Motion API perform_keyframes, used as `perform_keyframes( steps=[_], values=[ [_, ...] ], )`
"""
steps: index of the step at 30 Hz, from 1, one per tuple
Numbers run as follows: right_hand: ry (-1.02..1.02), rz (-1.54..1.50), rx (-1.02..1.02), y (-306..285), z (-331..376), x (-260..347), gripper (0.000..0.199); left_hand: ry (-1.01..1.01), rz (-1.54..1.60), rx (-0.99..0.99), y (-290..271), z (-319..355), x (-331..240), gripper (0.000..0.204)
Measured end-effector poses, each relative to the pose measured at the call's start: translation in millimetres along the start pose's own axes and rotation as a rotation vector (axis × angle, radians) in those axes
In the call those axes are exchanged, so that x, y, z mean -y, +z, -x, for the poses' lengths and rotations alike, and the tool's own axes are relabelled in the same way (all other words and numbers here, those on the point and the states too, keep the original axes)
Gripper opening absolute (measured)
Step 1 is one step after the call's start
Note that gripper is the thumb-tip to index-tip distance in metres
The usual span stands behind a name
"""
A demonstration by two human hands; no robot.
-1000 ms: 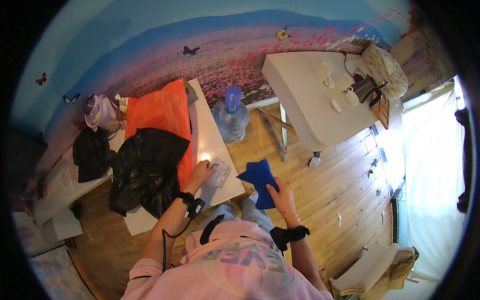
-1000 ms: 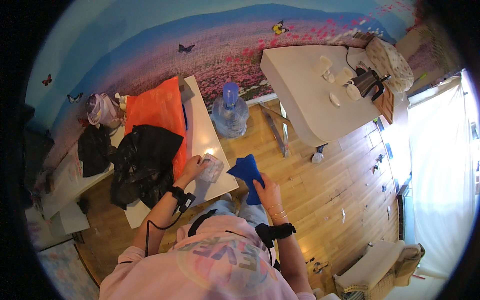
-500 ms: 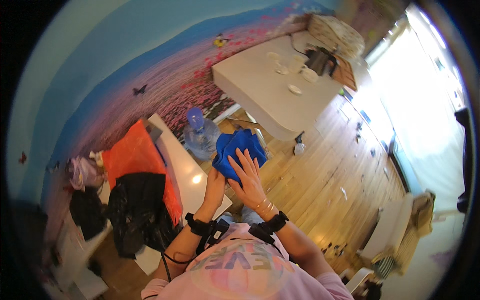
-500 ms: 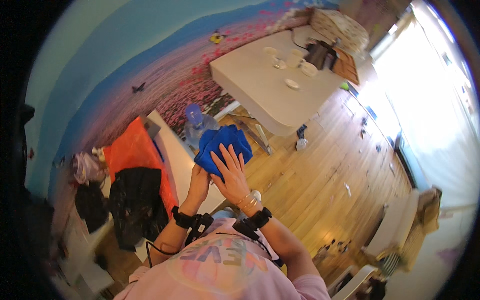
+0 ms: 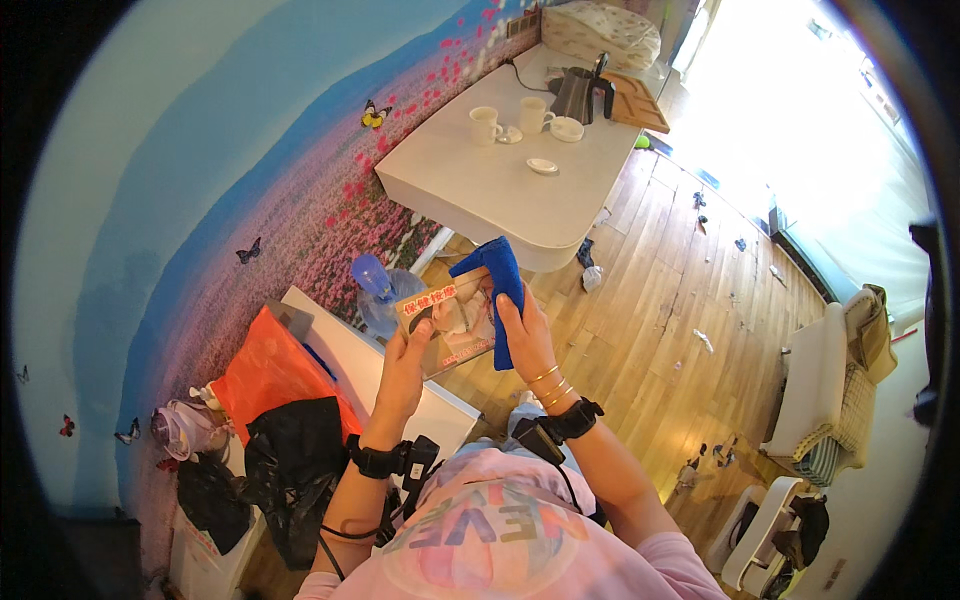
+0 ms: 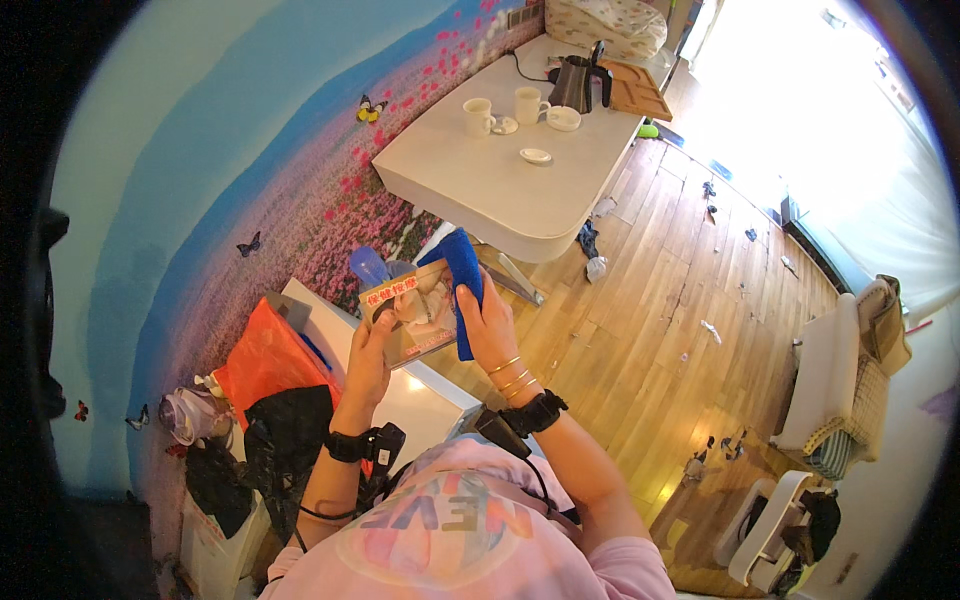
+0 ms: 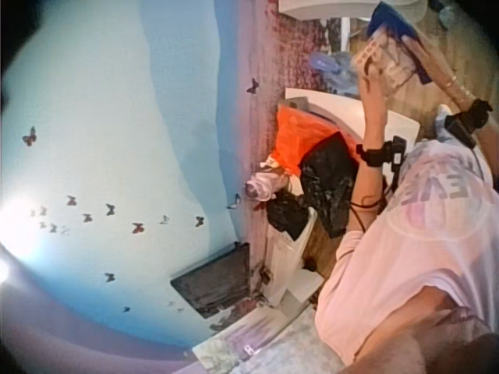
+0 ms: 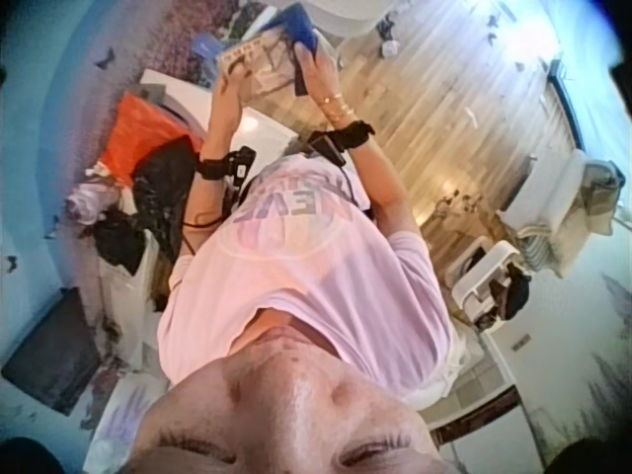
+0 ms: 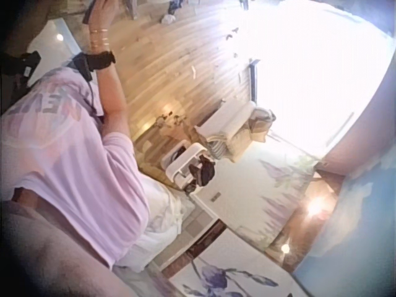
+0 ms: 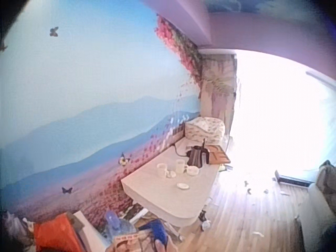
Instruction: The person wipes a white table surface with a blue cloth, then cleans a wooden tray, a metal kettle, and several white cups and saucers. The person handles each item individually, wiping them with the cloth and placing them back on the table.
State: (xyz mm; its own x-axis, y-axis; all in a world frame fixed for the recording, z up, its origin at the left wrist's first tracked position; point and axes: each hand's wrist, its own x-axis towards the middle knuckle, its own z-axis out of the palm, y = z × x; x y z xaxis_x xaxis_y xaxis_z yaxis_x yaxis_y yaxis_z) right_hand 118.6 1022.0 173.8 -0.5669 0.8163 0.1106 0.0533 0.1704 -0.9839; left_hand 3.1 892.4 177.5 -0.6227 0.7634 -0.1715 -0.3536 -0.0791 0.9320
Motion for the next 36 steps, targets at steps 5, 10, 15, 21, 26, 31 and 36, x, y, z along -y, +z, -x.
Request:
perform_keyframes(
  steps=[5, 10, 15, 21, 26, 31, 36],
  values=[
    [-0.090, 0.036, -0.279, -0.3, -5.7, 11.0, 0.040, 0.145, 0.086, -0.016, 0.9, -1.0, -4.6, 0.038],
    [-0.616, 0.594, 0.072, 32.4, 20.7, 20.7, 0.049, 0.070, 0.178, -0.083, 11.7, -4.2, 13.6, 0.034],
    [-0.525, 0.674, -0.067, 39.8, 4.6, 1.9, 0.051, 0.151, 0.055, -0.099, 20.2, -1.2, 28.5, 0.037],
    [0.025, 0.044, -0.167, 34.1, -10.2, -30.8, 0.047, 0.238, -0.243, -0.114, 14.9, 1.1, 26.2, 0.040],
    [0.508, -0.717, 0.030, 21.9, -11.4, -31.1, 0.053, 0.335, -0.114, -0.279, 2.7, -12.1, 20.8, 0.037],
    [0.741, -0.858, 0.413, 7.2, -23.0, -23.9, 0.058, 0.396, -0.008, -0.285, -8.6, -34.7, 10.5, 0.038],
    [0.884, -0.649, 0.781, -10.0, -55.5, -38.8, 0.057, 0.406, 0.008, -0.244, -14.5, -66.4, 8.2, 0.024]
  ],
)
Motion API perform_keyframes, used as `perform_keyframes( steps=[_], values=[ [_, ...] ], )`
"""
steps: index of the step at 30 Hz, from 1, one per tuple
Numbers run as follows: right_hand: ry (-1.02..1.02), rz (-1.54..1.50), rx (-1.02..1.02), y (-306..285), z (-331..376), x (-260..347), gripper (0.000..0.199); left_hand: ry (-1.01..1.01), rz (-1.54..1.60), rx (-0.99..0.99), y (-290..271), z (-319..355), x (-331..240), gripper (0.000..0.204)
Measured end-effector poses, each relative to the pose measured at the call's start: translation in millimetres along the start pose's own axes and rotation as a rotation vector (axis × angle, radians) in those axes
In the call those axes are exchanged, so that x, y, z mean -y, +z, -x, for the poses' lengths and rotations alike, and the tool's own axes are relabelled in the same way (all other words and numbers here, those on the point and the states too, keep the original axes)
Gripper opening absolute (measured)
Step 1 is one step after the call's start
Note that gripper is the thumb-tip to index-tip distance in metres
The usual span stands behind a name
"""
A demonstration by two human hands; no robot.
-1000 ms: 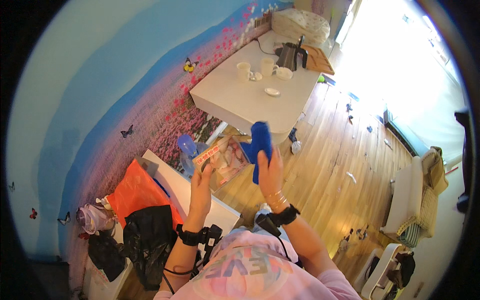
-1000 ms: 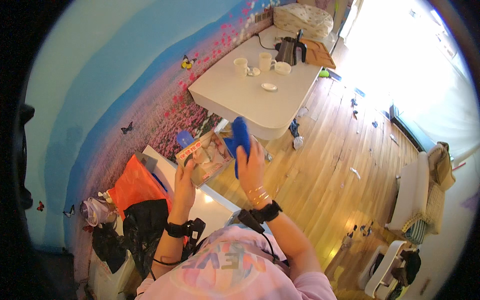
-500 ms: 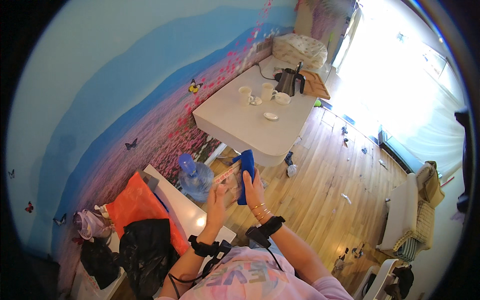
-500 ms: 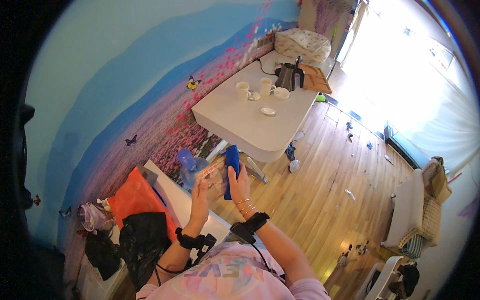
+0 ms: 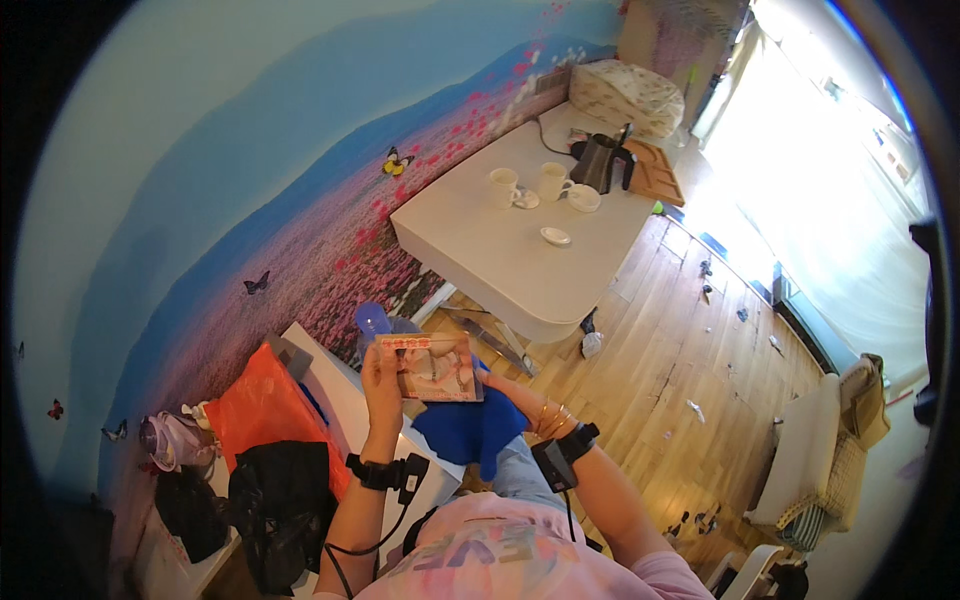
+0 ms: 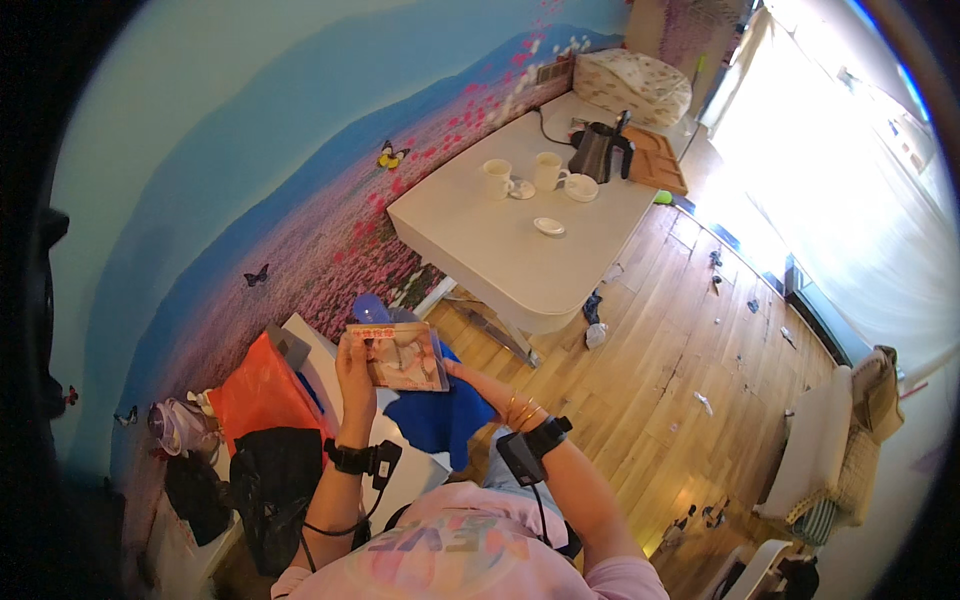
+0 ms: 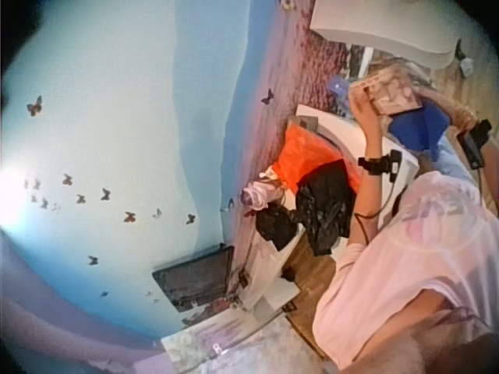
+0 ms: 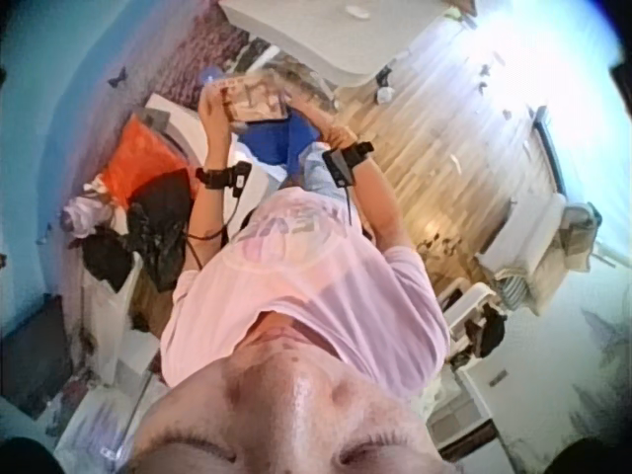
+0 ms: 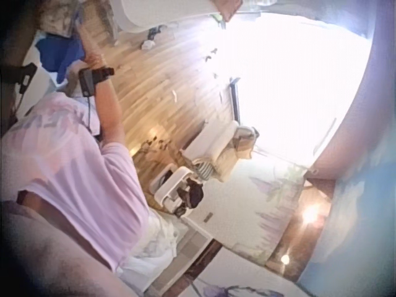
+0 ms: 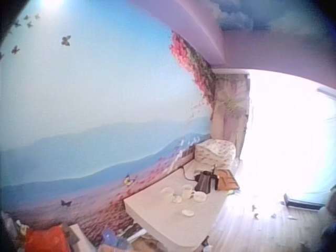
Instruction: The person wipes a white table surface with a blue cloth, then cleans a wooden tray, a metal kettle, and several white cups and saucers. The person handles each item individually, wiping them with the cloth and placing them back on the table.
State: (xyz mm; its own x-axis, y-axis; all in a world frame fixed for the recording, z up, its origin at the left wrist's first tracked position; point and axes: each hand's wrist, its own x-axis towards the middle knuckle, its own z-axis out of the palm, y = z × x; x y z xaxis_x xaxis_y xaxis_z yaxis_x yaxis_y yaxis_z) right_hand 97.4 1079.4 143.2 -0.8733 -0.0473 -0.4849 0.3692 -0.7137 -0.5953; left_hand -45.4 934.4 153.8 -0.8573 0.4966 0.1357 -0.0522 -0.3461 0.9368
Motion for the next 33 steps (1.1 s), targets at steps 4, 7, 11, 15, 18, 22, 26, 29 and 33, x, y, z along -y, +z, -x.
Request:
perform_keyframes(
  steps=[4, 7, 11, 15, 18, 22, 26, 29, 33],
  values=[
    [0.063, 0.035, 0.009, -34.3, -15.7, 29.4, 0.049, 0.072, -0.049, -0.026, 24.8, -34.8, 21.3, 0.018],
    [-0.026, 0.123, 0.087, -62.5, -23.6, 58.0, 0.047, 0.092, -0.215, 0.040, 48.4, -60.5, 38.0, 0.021],
    [-0.163, 0.159, -0.023, -94.7, -33.2, 93.7, 0.048, 0.063, -0.301, 0.205, 89.7, -99.2, 61.2, 0.052],
    [-0.396, 0.192, -0.247, -124.3, -41.5, 125.2, 0.046, -0.210, 0.229, 0.283, 131.1, -123.6, 75.0, 0.066],
    [-0.549, 0.484, -0.356, -142.0, -44.2, 143.3, 0.045, -0.380, 0.370, 0.254, 155.1, -137.7, 75.6, 0.063],
    [-0.582, 0.456, -0.323, -153.8, -42.4, 156.5, 0.045, -0.479, 0.444, 0.254, 179.8, -148.5, 74.6, 0.060],
    [-0.592, 0.452, -0.311, -163.1, -33.9, 164.1, 0.045, -0.539, 0.630, 0.291, 196.4, -153.2, 73.9, 0.058],
    [-0.612, 0.464, -0.337, -169.9, -28.7, 167.5, 0.045, -0.537, 0.596, 0.292, 208.1, -155.3, 77.2, 0.061],
    [-0.651, 0.520, -0.393, -174.7, -24.4, 170.0, 0.044, -0.529, 0.466, 0.266, 219.9, -157.3, 84.0, 0.059]
  ],
)
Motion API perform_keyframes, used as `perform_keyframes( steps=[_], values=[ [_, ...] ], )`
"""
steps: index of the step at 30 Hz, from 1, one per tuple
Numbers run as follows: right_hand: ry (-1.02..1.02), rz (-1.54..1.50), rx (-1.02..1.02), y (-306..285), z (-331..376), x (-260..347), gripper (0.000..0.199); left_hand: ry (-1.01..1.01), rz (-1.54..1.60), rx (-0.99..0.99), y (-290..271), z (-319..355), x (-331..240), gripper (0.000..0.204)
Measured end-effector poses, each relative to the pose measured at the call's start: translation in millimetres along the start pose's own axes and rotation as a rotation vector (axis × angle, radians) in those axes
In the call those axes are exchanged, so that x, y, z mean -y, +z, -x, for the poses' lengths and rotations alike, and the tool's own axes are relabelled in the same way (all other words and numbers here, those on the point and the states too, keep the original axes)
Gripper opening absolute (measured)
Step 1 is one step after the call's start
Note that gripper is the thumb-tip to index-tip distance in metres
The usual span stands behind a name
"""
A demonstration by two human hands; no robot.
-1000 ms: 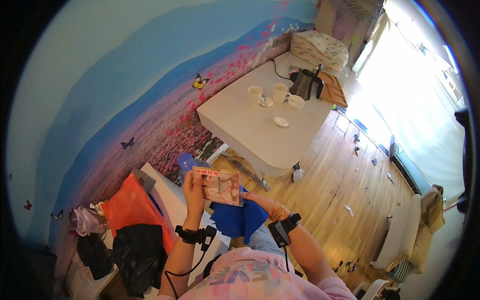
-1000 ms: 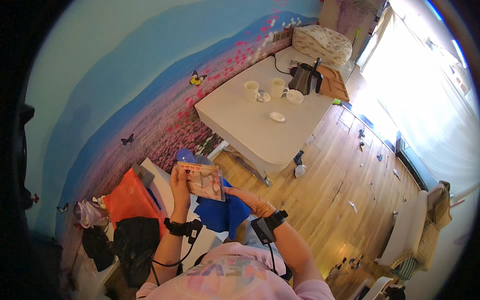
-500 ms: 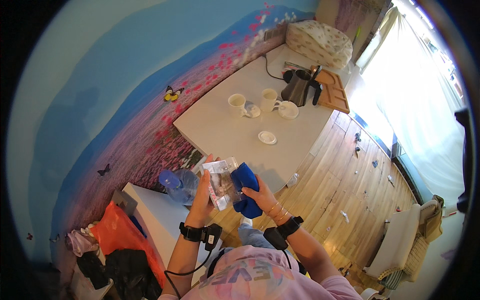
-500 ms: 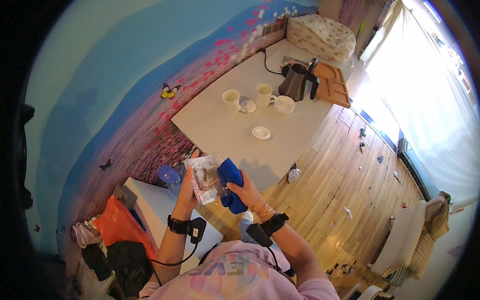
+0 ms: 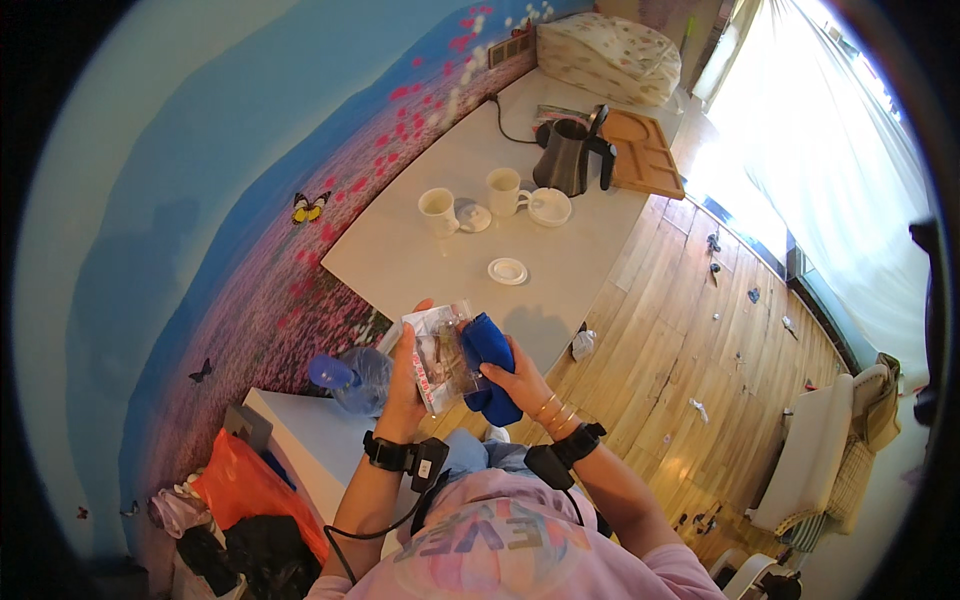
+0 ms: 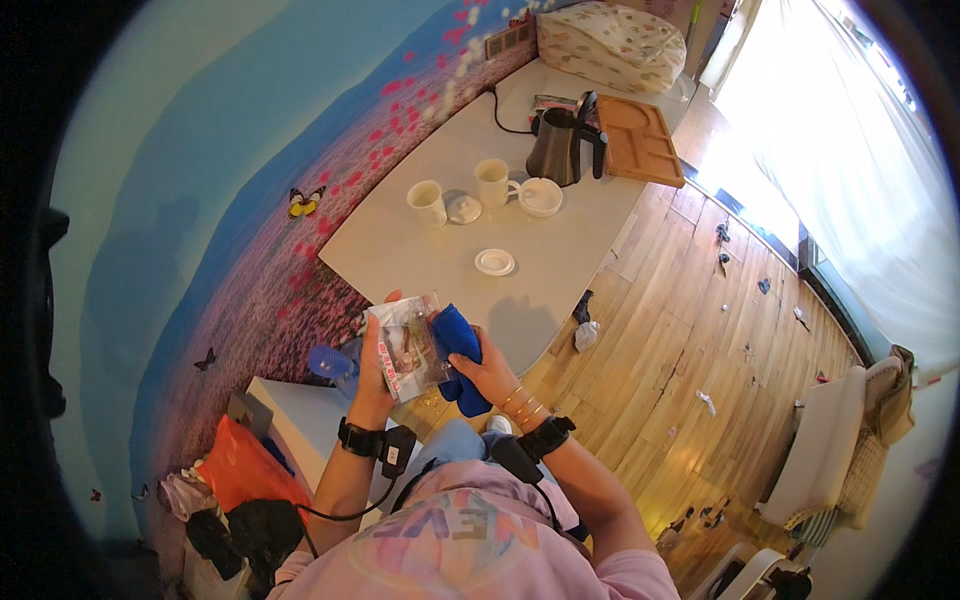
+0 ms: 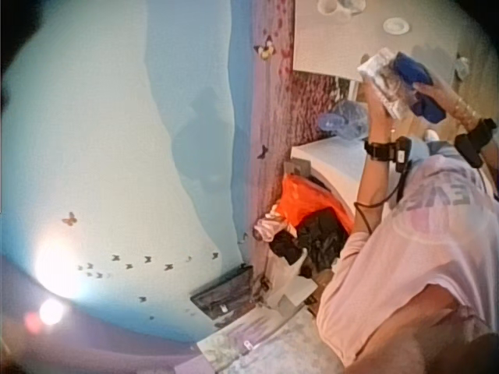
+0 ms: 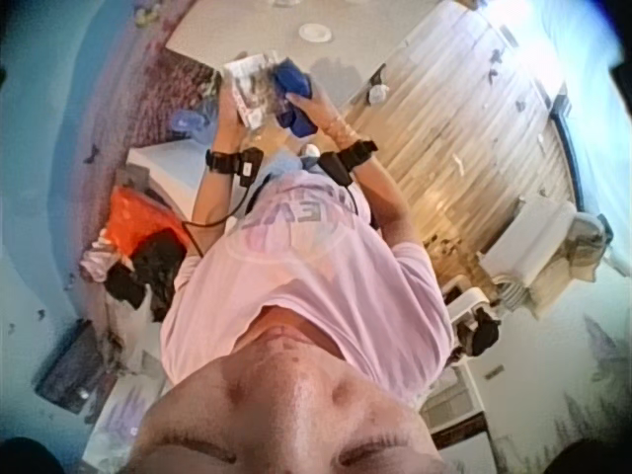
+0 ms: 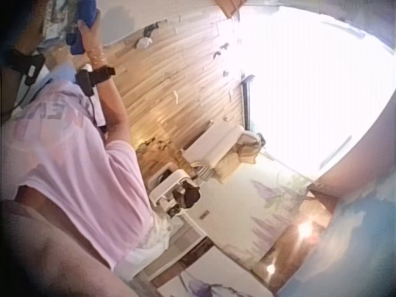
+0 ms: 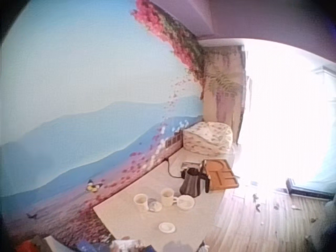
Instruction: The person wipes a white table surface with a blue cloth, then cleans a wooden tray, a metal kettle, and several white cups and saucers. The person handles each item individually, wiping them with the cloth and placing them back on the table.
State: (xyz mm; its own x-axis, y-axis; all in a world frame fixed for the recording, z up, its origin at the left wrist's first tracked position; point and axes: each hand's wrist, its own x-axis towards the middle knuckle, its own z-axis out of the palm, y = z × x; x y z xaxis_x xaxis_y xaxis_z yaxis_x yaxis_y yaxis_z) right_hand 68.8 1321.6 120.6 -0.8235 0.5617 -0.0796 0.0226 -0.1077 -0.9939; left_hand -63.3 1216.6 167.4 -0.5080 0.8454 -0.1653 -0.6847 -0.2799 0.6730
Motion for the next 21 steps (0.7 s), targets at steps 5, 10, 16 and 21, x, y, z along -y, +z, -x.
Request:
perform_keyframes(
  steps=[5, 10, 16, 21],
  values=[
    [-0.001, 0.299, -0.300, -1.2, -3.8, 3.4, 0.043, 0.051, 0.001, -0.025, -2.9, -11.8, 3.9, 0.054],
    [-0.340, 0.655, -0.399, 1.7, -12.0, 6.6, 0.049, -0.045, 0.297, 0.229, -16.7, -39.7, -4.7, 0.051],
    [-0.436, 0.925, -0.045, 22.1, -44.7, -3.6, 0.055, -0.045, -0.023, -0.349, -39.5, -68.5, -7.0, 0.046],
    [-0.396, 0.943, 0.053, 41.7, -93.0, -23.3, 0.055, -0.125, -0.062, -0.364, -76.6, -98.5, -36.8, 0.050]
  ],
)
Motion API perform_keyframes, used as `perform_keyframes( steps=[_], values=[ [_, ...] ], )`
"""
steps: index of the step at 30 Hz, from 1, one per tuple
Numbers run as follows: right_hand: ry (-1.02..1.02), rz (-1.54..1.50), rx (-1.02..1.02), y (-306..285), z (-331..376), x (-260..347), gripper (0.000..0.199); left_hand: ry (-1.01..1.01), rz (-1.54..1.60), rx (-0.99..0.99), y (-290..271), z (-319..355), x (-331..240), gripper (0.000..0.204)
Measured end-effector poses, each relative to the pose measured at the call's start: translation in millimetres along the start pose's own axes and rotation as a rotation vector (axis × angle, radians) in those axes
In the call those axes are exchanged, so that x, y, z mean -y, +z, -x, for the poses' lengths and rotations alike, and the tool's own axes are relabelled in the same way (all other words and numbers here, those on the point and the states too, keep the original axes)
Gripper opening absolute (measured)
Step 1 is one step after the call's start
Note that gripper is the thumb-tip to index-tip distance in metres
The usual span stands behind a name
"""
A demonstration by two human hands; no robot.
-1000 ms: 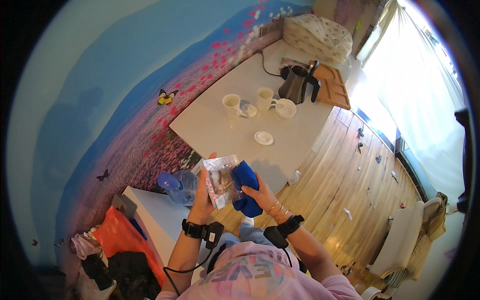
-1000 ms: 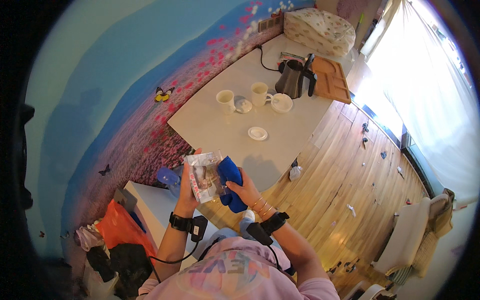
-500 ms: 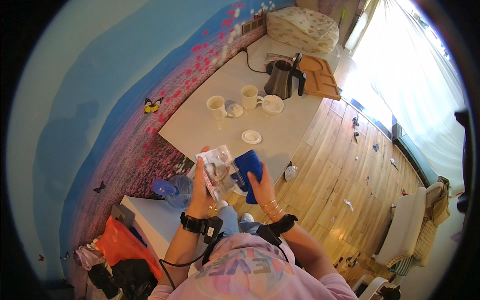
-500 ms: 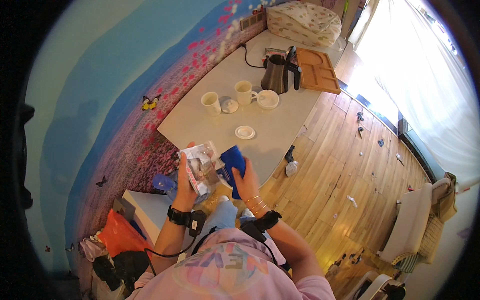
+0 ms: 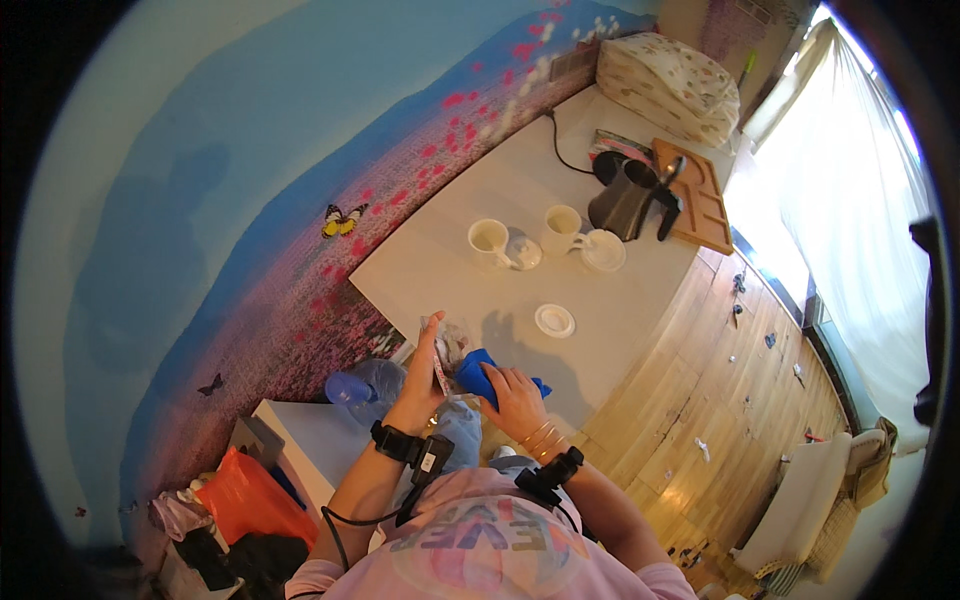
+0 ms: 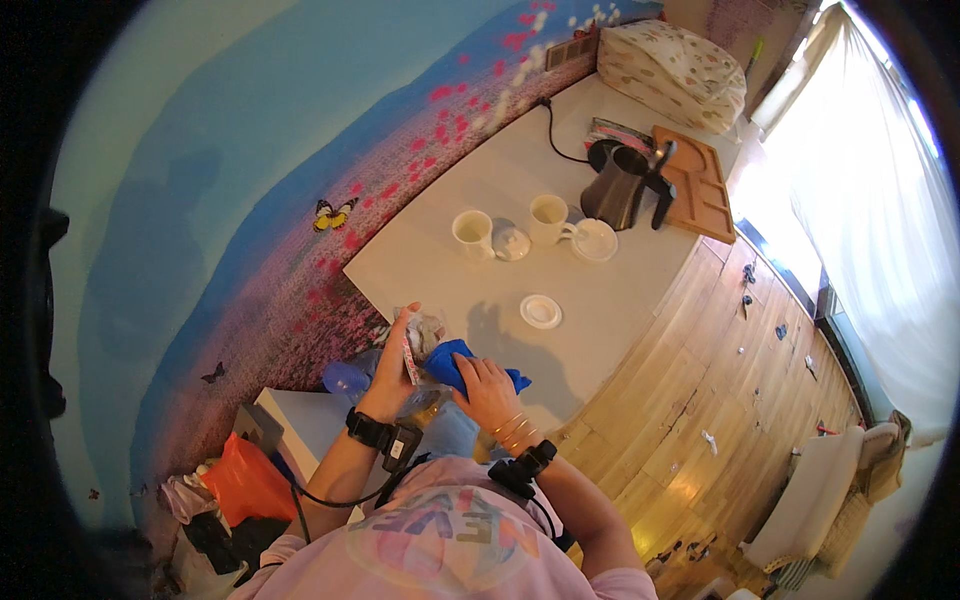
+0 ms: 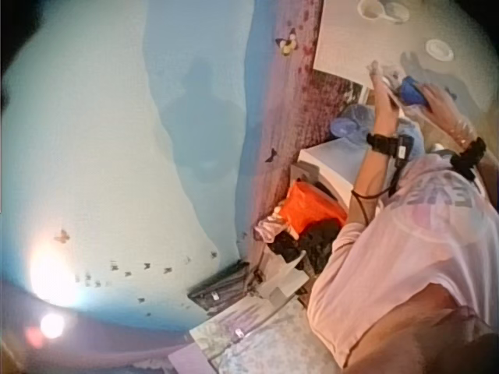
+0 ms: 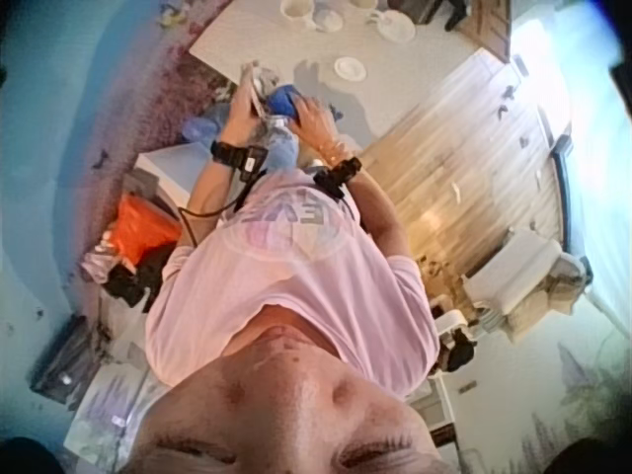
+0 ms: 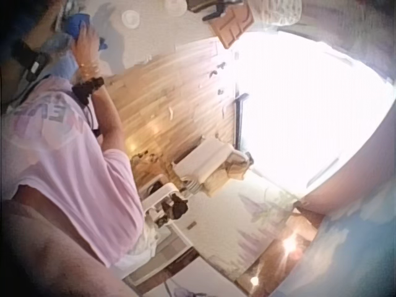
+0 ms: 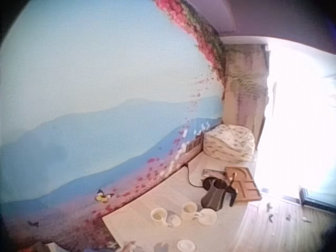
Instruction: The person wipes a white table surface with a blue cloth, then cleans a wooden tray, a metal kettle, and several white cups and saucers. The person handles each item individually, wiping them with the cloth and placing them back on the table.
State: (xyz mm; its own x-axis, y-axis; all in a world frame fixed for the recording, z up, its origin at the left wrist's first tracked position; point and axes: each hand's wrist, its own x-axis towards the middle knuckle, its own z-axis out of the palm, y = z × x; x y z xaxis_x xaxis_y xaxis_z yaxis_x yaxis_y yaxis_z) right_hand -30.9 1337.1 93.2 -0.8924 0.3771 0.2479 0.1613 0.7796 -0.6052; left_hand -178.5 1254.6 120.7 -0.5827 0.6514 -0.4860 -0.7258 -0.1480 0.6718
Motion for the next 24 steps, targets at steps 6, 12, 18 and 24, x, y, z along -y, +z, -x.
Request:
perform_keyframes(
  steps=[6, 12, 18, 24],
  values=[
    [0.008, -0.051, 0.075, 52.7, -73.6, 1.7, 0.050, -0.119, 0.016, -0.075, -57.0, -61.2, -50.9, 0.040],
    [0.186, 0.023, -0.067, 87.8, -153.5, -5.6, 0.054, -0.072, 0.032, -0.198, -122.9, -133.5, -91.0, 0.042],
    [0.184, 0.238, 0.033, 150.5, -194.9, -31.4, 0.064, -0.095, 0.034, -0.268, -147.3, -181.4, -111.7, 0.038],
    [0.071, 0.303, 0.279, 184.7, -190.2, -51.7, 0.063, -0.126, 0.048, -0.219, -155.0, -199.3, -116.3, 0.040]
  ],
)
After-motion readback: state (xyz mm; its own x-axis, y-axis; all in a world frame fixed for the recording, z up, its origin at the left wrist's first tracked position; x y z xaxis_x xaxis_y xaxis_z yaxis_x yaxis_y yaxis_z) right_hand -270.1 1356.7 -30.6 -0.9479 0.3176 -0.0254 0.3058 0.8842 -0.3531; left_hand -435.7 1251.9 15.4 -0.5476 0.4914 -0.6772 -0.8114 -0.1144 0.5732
